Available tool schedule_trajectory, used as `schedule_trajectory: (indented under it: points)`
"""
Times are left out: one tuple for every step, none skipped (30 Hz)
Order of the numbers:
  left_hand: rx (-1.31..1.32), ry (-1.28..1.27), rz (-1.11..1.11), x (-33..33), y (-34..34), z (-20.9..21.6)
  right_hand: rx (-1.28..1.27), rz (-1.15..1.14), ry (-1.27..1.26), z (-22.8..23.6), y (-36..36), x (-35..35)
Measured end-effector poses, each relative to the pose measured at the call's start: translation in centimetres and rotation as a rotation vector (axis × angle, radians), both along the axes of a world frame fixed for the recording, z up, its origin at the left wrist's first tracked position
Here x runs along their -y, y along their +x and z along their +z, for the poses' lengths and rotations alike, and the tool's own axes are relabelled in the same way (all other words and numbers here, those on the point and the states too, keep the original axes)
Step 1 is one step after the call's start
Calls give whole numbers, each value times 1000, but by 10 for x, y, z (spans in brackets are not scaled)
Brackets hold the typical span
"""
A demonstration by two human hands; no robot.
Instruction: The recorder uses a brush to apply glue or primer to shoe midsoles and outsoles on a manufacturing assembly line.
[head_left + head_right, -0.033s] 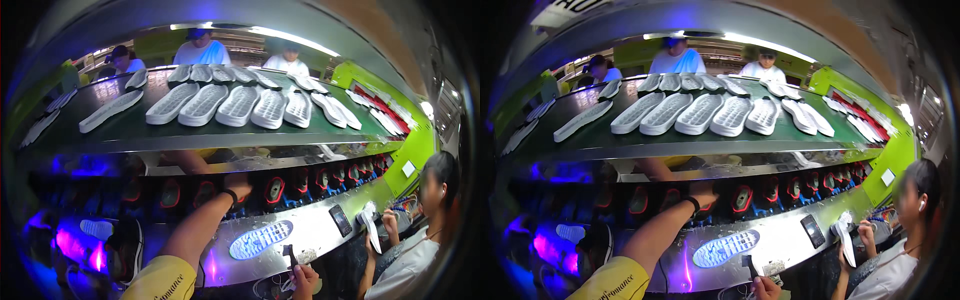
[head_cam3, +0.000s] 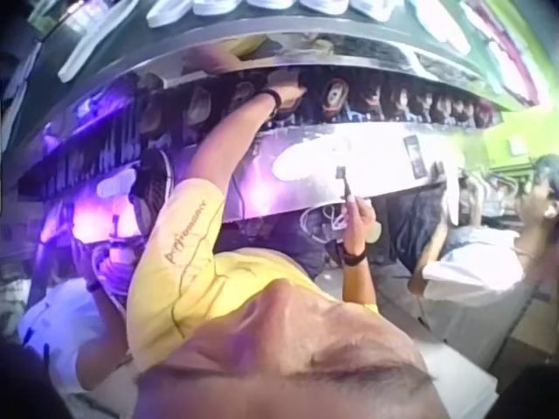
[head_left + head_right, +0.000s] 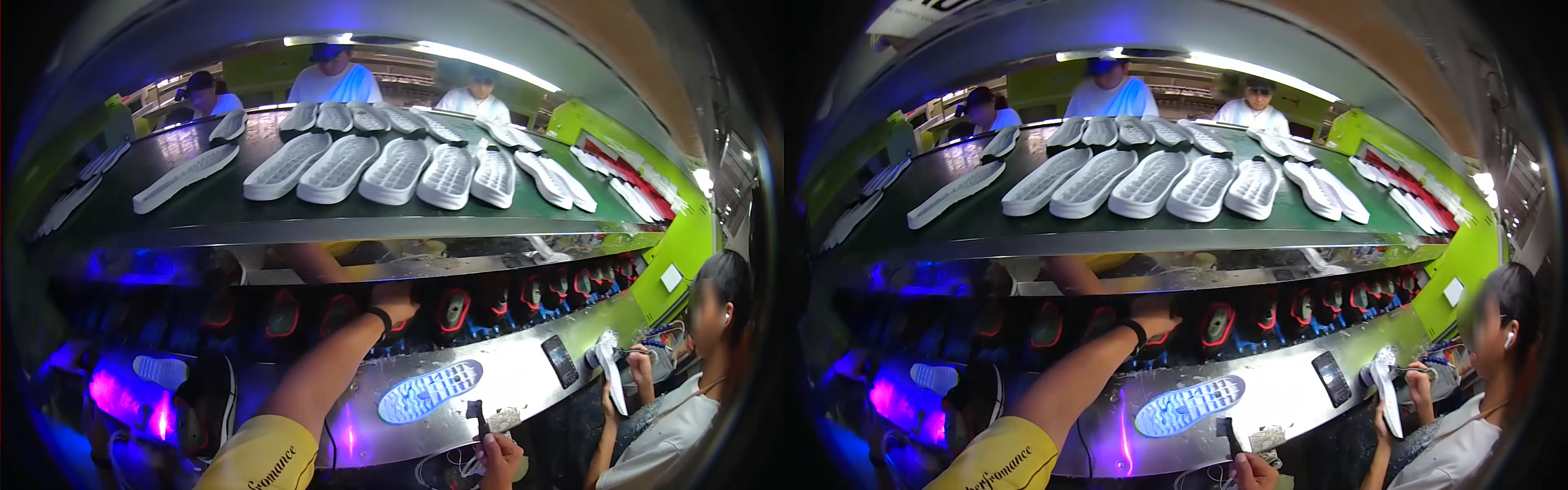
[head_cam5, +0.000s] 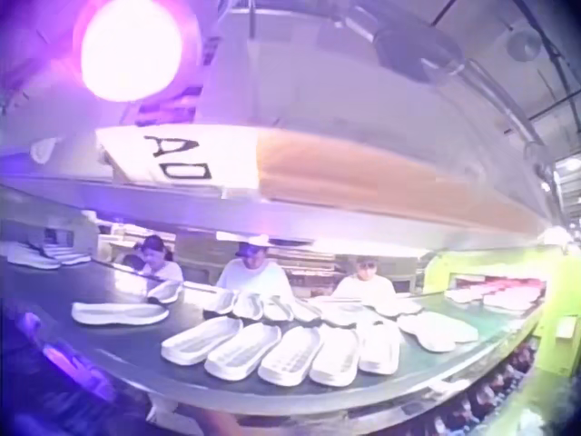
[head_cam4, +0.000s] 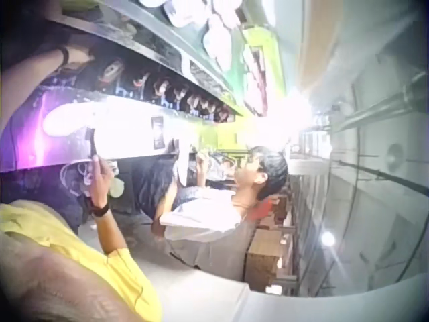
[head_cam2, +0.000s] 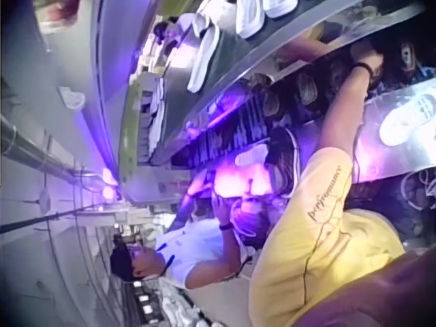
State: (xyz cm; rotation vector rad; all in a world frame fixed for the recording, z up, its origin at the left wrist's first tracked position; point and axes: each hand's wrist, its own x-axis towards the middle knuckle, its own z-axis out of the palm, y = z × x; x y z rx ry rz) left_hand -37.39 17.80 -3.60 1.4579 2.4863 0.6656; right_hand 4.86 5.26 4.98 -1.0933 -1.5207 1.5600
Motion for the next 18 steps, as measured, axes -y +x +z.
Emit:
schedule_trajectory:
  points:
    - [1, 9, -31, 5, 12, 14, 27, -16, -10, -3, 5, 3]
    - [-6, 19, -51, 16, 16, 24, 11, -58, -74, 7, -2, 7]
    - [-13, 86, -59, 27, 11, 31, 24, -55, -47, 6, -5, 8]
    - [-28, 152, -63, 40, 3, 36, 30, -48, -20, 3, -7, 10]
    - [-134, 126, -112, 51, -12, 35, 37, -40, 7, -2, -9, 11]
    - [-243, 106, -157, 63, -27, 34, 27, -43, 13, -8, -12, 12]
    - [-202, 46, -7, 77, -40, 41, 36, -48, 15, -1, -17, 17]
    - [-188, 123, 52, 96, -59, 43, 35, -37, 8, -2, -18, 18]
    - [-174, 201, 108, 119, -76, 45, 36, -29, 2, -4, -16, 19]
    - [-184, 78, 88, 146, -93, 42, 34, -41, -12, -2, -18, 23]
    - [-194, -43, 73, 177, -109, 39, 62, -4, 37, 11, -22, 27]
    - [-200, -160, 58, 196, -120, 40, 52, -7, 21, 11, -23, 30]
    - [-131, -249, 103, 202, -125, 45, 42, -11, 8, 10, -24, 33]
    - [-60, -337, 144, 203, -129, 51, 39, 13, 20, 13, -23, 35]
    - [12, -421, 183, 202, -133, 57, 58, 26, 69, 16, -23, 38]
    - [26, -450, 269, 210, -144, 49, 72, 53, 109, 21, -27, 45]
    - [39, -412, 300, 213, -144, 48, 94, 64, 158, 25, -30, 49]
    - [52, -375, 331, 217, -144, 47, 97, 60, 194, 25, -31, 53]
